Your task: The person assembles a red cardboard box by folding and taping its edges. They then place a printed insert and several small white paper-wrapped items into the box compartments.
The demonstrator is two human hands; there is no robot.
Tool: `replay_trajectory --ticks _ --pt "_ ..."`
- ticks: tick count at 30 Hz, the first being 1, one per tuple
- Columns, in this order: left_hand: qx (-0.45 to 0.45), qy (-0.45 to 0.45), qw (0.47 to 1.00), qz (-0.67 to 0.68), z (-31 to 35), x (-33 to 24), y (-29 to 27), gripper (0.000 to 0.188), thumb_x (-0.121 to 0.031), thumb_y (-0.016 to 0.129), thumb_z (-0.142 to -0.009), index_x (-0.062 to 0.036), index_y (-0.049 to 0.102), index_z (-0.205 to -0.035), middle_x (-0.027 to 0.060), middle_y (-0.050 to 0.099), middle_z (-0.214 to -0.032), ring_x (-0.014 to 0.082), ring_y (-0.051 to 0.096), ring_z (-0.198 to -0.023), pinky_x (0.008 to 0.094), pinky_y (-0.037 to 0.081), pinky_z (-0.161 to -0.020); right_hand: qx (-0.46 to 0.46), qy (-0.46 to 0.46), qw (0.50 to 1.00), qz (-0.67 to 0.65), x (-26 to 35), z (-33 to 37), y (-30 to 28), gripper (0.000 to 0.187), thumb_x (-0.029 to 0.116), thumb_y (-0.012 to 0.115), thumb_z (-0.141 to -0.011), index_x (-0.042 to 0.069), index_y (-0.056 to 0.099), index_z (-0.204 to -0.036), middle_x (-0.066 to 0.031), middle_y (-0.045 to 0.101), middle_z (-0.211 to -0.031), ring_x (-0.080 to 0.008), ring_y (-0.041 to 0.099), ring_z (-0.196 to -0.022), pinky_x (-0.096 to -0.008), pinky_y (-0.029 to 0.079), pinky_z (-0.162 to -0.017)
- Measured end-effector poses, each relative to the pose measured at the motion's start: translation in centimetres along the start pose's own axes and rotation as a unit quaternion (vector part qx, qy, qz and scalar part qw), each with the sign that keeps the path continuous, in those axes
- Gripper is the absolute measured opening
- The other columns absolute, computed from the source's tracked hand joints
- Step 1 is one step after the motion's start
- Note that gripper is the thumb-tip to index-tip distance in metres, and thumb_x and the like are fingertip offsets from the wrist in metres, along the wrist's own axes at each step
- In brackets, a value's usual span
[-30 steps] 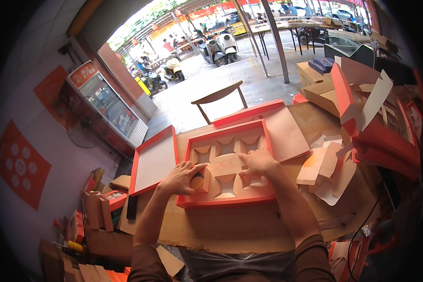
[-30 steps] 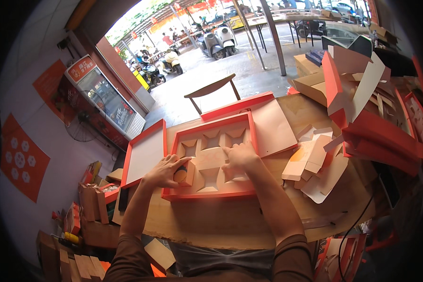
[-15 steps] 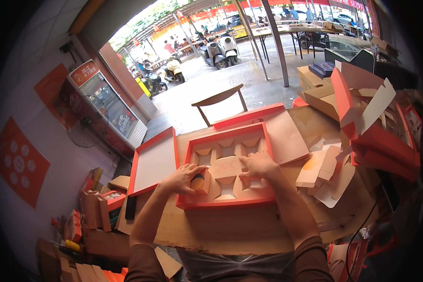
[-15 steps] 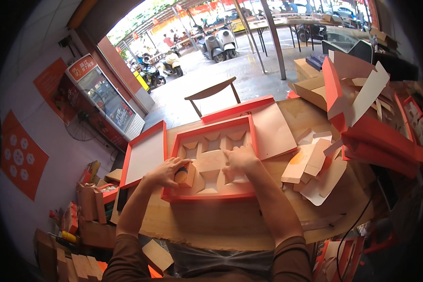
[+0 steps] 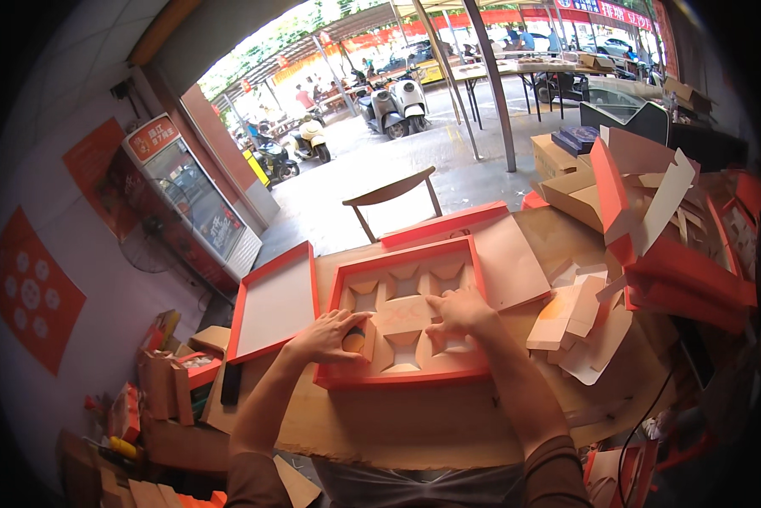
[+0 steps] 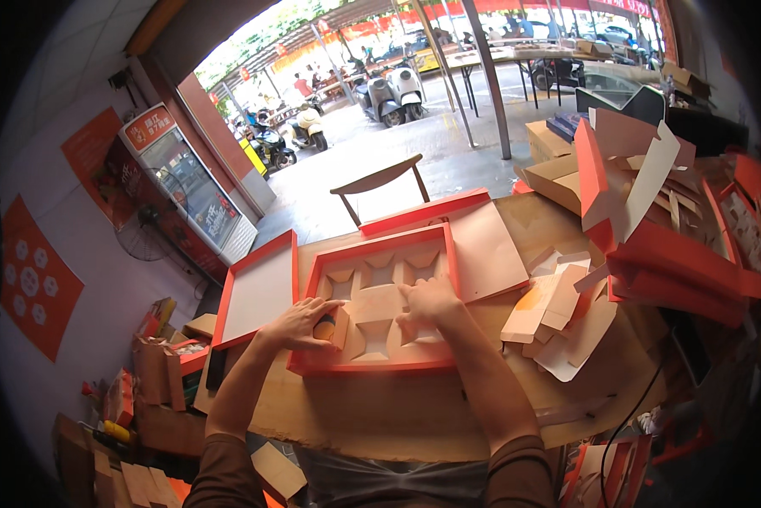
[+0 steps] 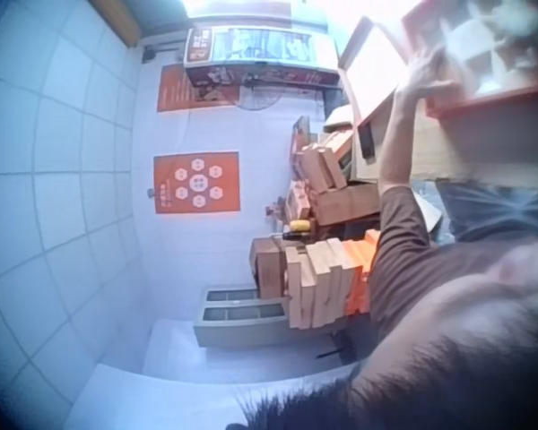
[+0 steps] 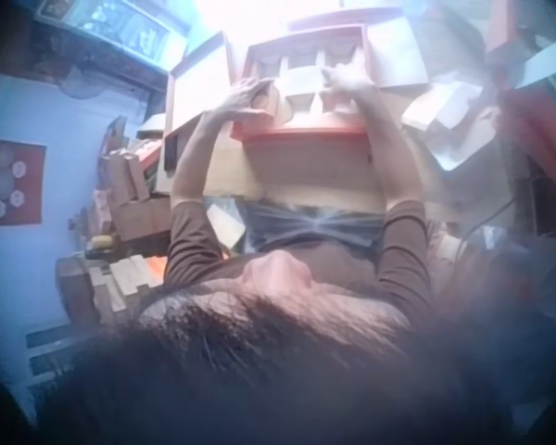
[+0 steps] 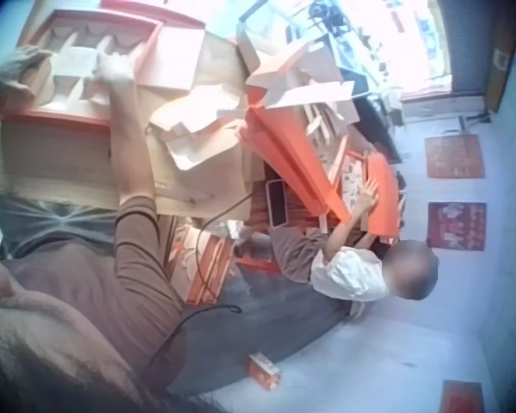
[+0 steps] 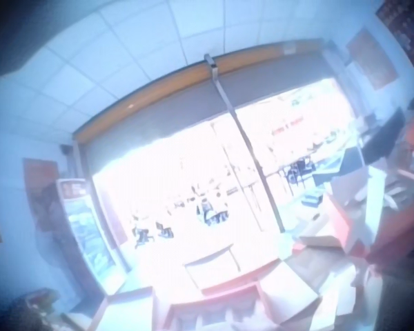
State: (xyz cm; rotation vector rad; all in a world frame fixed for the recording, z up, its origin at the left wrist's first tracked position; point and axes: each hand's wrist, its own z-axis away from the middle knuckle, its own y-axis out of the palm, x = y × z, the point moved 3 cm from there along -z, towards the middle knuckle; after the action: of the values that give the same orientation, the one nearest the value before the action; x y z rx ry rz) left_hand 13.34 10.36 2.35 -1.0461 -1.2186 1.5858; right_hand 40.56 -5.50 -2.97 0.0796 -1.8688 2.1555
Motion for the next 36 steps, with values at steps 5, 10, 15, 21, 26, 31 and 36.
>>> replay_trajectory --ticks 5,10,15,21,26,31,36 --pt "-0.018 -0.007 1.000 -0.018 -0.1 -0.2 0.3 0.104 -0.062 0.084 -0.079 -0.0180 0.043 -0.164 0.0175 0.060 -0.134 0.0410 0.057 -0.129 0.0510 0.044 -0.114 -0.007 0.000 1.000 0.012 0.0 0.0 -0.3 0.090 0.070 0.069 -0.092 0.020 0.049 -0.164 -0.0153 0.069 -0.141 -0.0365 0.060 -0.138 -0.0553 0.035 -0.121" --pt "-0.094 -0.013 0.995 -0.033 0.6 -1.7 1.0 0.102 -0.057 0.085 -0.080 -0.0169 0.042 -0.163 0.0181 0.058 -0.140 0.0410 0.055 -0.132 0.0510 0.044 -0.117 0.000 -0.006 1.000 0.004 -0.3 -0.2 0.0 0.090 0.069 0.069 -0.092 0.020 0.047 -0.165 -0.0152 0.069 -0.141 -0.0352 0.062 -0.136 -0.0564 0.036 -0.121" --pt "-0.126 -0.011 0.992 0.008 1.5 -2.2 1.5 0.102 -0.058 0.085 -0.081 -0.0166 0.042 -0.163 0.0188 0.057 -0.143 0.0415 0.054 -0.136 0.0514 0.044 -0.118 0.007 -0.003 1.000 0.001 0.3 0.1 -0.7 0.085 0.067 0.070 -0.093 0.019 0.051 -0.160 -0.0153 0.069 -0.140 -0.0347 0.062 -0.134 -0.0557 0.036 -0.120" --pt "-0.028 -0.048 0.998 -0.024 0.1 -2.5 0.1 0.100 -0.055 0.083 -0.084 -0.0169 0.039 -0.165 0.0188 0.057 -0.142 0.0409 0.054 -0.137 0.0513 0.047 -0.115 0.005 -0.009 1.000 -0.006 0.3 0.4 -0.9 0.081 0.065 0.069 -0.095 0.018 0.053 -0.159 -0.0152 0.068 -0.142 -0.0352 0.061 -0.136 -0.0550 0.035 -0.120" --pt "-0.043 -0.042 0.998 -0.014 0.0 -2.3 0.5 0.098 -0.051 0.085 -0.082 -0.0170 0.042 -0.163 0.0186 0.058 -0.140 0.0397 0.054 -0.137 0.0514 0.048 -0.114 -0.014 -0.017 0.999 -0.025 0.0 0.2 -0.4 0.072 0.065 0.072 -0.093 0.016 0.063 -0.145 -0.0154 0.069 -0.138 -0.0342 0.061 -0.135 -0.0545 0.036 -0.118" --pt "-0.119 -0.039 0.992 0.030 0.9 -3.1 0.9 0.095 -0.042 0.086 -0.077 -0.0172 0.046 -0.160 0.0179 0.059 -0.136 0.0398 0.056 -0.133 0.0505 0.049 -0.114 -0.003 -0.013 1.000 -0.019 -0.1 0.1 -0.2 0.080 0.065 0.071 -0.094 0.018 0.053 -0.157 -0.0145 0.067 -0.141 -0.0346 0.060 -0.137 -0.0551 0.034 -0.121" --pt "-0.135 -0.030 0.988 0.069 1.4 -2.2 1.0 0.095 -0.043 0.086 -0.076 -0.0180 0.048 -0.159 0.0175 0.059 -0.136 0.0398 0.056 -0.132 0.0513 0.049 -0.113 0.018 -0.001 1.000 -0.011 0.2 0.4 -0.9 0.087 0.066 0.070 -0.095 0.020 0.047 -0.165 -0.0140 0.066 -0.145 -0.0350 0.059 -0.139 -0.0547 0.034 -0.122"
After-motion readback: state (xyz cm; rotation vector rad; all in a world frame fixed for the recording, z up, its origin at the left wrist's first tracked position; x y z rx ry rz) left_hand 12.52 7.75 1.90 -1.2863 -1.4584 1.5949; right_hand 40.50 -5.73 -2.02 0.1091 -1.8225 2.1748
